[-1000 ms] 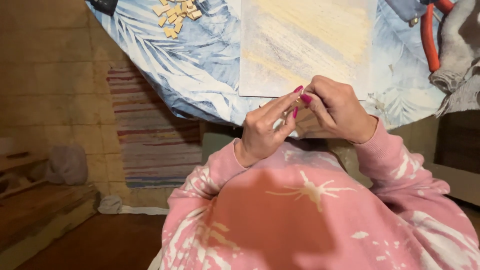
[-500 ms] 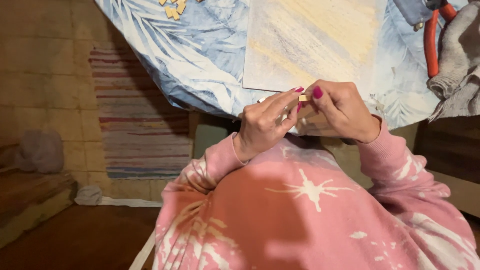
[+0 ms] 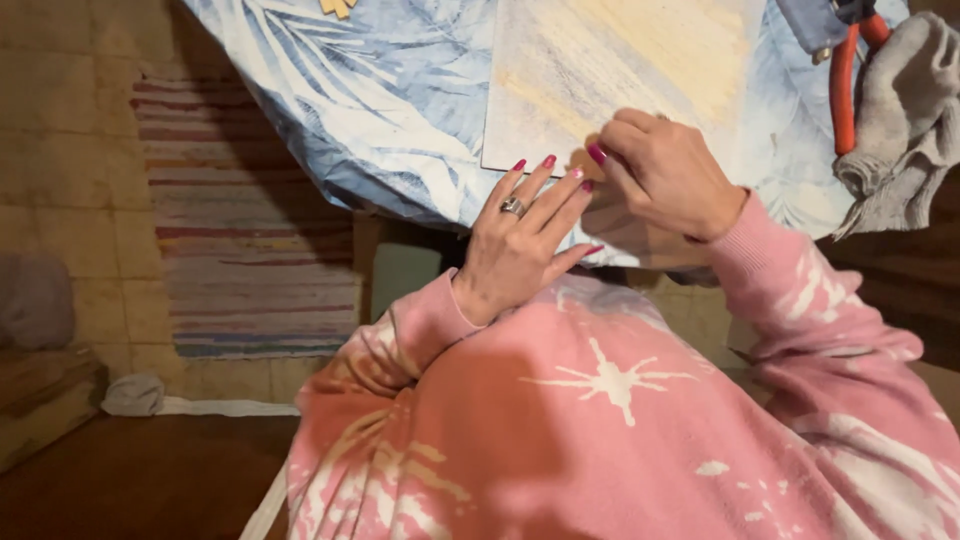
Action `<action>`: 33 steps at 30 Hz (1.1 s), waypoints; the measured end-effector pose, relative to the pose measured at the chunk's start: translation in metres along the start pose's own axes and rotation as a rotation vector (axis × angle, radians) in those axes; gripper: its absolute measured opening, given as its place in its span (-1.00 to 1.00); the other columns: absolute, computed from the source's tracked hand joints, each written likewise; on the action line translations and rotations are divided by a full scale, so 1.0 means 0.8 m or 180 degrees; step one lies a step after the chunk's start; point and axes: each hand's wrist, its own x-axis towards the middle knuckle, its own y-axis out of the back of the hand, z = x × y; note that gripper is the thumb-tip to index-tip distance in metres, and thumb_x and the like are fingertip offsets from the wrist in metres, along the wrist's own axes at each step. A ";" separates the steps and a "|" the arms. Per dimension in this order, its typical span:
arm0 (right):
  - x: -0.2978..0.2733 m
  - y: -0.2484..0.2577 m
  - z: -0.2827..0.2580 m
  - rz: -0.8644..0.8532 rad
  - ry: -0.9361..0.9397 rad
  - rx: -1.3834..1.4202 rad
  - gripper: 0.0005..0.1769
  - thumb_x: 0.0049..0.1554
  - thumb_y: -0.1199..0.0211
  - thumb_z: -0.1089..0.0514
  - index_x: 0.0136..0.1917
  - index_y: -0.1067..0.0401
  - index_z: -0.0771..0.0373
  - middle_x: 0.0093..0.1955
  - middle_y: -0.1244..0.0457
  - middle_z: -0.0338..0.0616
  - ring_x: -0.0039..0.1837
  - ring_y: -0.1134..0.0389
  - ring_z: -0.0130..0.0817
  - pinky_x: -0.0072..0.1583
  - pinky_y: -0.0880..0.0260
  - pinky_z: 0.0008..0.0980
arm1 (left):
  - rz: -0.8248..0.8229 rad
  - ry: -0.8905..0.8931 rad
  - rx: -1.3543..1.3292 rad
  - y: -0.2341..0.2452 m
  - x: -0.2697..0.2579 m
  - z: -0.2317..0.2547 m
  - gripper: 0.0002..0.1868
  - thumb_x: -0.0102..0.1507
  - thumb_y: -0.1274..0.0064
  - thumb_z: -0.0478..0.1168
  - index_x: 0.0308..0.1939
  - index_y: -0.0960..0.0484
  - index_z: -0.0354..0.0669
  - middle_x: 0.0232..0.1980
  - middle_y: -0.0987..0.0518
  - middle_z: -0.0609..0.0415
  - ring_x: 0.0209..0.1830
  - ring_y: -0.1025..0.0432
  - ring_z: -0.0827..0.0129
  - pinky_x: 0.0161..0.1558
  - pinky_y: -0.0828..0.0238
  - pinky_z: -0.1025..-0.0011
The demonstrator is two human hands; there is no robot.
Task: Picking up, examining, and arranging small wooden pieces on a workshop table.
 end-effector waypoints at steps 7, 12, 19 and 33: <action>0.096 -0.031 0.029 0.0013 0.0809 -0.1329 -0.82 0.23 -0.28 0.07 -0.10 -0.47 0.22 -0.17 -0.27 -0.08 -0.17 -0.35 -0.03 -0.16 -0.34 -0.11 | -0.0647 0.0039 0.0037 -0.009 -0.010 -0.006 -0.24 0.22 -0.23 0.22 0.32 -0.53 -0.22 0.31 -0.48 -0.01 0.42 -0.26 0.09 0.51 0.04 -0.23; 0.087 -0.027 0.030 -0.0004 0.0971 -0.1399 -0.85 0.25 -0.28 0.10 -0.12 -0.46 0.20 -0.16 -0.29 -0.11 -0.19 -0.34 -0.05 -0.16 -0.34 -0.12 | -0.0603 -0.0003 0.0170 -0.009 -0.012 -0.007 -0.17 0.19 -0.21 0.27 0.37 -0.49 -0.21 0.37 -0.48 -0.01 0.44 -0.26 0.14 0.49 0.07 -0.22; -0.015 -0.014 0.032 -0.0146 0.0567 -0.1368 -0.88 0.08 -0.26 0.19 -0.08 -0.46 0.23 -0.12 -0.30 -0.10 -0.13 -0.36 -0.05 -0.11 -0.35 -0.13 | -0.0693 -0.0052 0.0234 -0.003 -0.008 -0.012 -0.13 0.16 -0.24 0.27 0.38 -0.49 -0.21 0.40 -0.44 -0.03 0.44 -0.26 0.11 0.49 0.09 -0.23; 0.026 -0.013 0.034 -0.0193 0.0994 -0.1392 -0.92 0.12 -0.28 0.18 -0.13 -0.45 0.22 -0.20 -0.27 -0.09 -0.19 -0.33 -0.05 -0.16 -0.32 -0.12 | -0.0843 -0.0051 0.0104 0.003 -0.004 -0.008 0.01 0.04 -0.27 0.35 0.36 -0.47 -0.28 0.34 -0.43 -0.08 0.44 -0.24 0.05 0.46 0.11 -0.29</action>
